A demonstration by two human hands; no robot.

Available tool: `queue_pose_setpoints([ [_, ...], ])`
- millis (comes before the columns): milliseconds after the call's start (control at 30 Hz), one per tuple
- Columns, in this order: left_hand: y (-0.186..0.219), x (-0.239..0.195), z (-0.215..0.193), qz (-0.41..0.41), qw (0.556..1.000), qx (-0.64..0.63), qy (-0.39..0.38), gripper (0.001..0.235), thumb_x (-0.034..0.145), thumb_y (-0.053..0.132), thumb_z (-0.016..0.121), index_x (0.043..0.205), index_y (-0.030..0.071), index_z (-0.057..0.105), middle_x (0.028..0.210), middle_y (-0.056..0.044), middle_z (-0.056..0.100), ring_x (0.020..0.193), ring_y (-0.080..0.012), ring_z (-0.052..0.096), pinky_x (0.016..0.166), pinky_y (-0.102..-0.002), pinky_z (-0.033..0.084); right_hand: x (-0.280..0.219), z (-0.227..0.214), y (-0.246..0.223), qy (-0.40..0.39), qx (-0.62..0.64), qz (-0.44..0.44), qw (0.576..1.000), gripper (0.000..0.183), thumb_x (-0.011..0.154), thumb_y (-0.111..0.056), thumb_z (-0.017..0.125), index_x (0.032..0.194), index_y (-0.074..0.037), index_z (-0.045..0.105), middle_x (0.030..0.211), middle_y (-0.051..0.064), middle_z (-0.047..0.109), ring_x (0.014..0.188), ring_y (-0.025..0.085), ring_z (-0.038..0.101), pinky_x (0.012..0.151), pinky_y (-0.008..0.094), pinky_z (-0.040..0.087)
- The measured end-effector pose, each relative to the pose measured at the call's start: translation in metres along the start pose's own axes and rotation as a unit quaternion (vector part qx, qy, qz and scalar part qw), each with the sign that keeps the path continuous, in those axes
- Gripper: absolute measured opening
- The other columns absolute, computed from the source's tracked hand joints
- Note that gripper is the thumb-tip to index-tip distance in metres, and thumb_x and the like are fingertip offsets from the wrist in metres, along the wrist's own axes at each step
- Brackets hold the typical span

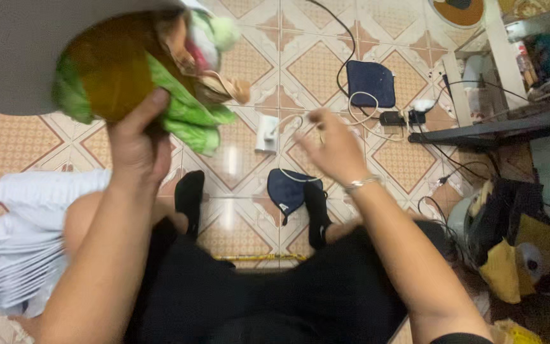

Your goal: The person sits on the floor and uses a hair dryer to dry a white cap. They stuff the cap with a cloth and plastic to maintain its shape while directing hot air onto the front and sides.

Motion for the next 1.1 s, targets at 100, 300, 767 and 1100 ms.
queue_pose_setpoints([
  [100, -0.001, 0.024, -0.007, -0.010, 1.000, 0.025, 0.013, 0.049, 0.090, -0.012, 0.076, 0.133, 0.003, 0.059, 0.123, -0.006, 0.063, 0.117, -0.0227, 0.062, 0.105, -0.037, 0.053, 0.030, 0.095, 0.030, -0.085, -0.135, -0.086, 0.983, 0.031, 0.083, -0.025, 0.076, 0.106, -0.005, 0.070, 0.105, 0.018, 0.070, 0.102, 0.039, 0.065, 0.088, 0.049, 0.051],
  [300, -0.001, 0.024, -0.038, -0.046, 0.992, 0.061, 0.102, 0.060, 0.087, -0.013, 0.072, 0.142, 0.003, 0.055, 0.129, -0.007, 0.064, 0.121, -0.0223, 0.063, 0.108, -0.036, 0.052, 0.055, 0.307, 0.103, -0.185, -0.565, -0.307, 0.743, 0.032, 0.090, -0.020, 0.056, 0.111, -0.001, 0.071, 0.118, 0.021, 0.067, 0.120, 0.041, 0.056, 0.102, 0.054, 0.040],
  [767, 0.017, 0.038, -0.051, -0.025, 0.988, 0.080, 0.133, 0.063, 0.088, -0.017, 0.072, 0.145, 0.000, 0.053, 0.134, -0.012, 0.061, 0.123, -0.0249, 0.063, 0.106, -0.038, 0.054, 0.109, 0.300, 0.238, -0.235, -0.350, 0.009, 0.907, 0.024, 0.097, -0.019, 0.054, 0.107, -0.003, 0.070, 0.101, 0.018, 0.074, 0.094, 0.035, 0.073, 0.076, 0.051, 0.058],
  [1100, 0.003, 0.037, -0.008, 0.022, 0.978, 0.208, 0.025, 0.070, 0.072, -0.016, 0.078, 0.135, 0.004, 0.056, 0.132, -0.008, 0.062, 0.119, -0.0228, 0.063, 0.097, -0.039, 0.060, 0.077, 0.036, 0.082, 0.036, 0.126, 0.157, 0.979, 0.040, 0.085, -0.033, 0.081, 0.107, -0.003, 0.066, 0.074, 0.009, 0.069, 0.056, 0.016, 0.063, 0.052, 0.034, 0.052],
])
Point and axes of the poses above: each hand's wrist, its own x-axis towards the middle knuckle, its own z-axis out of the palm, y = z × x, the point moved 6 cm from there along x, towards the middle knuckle
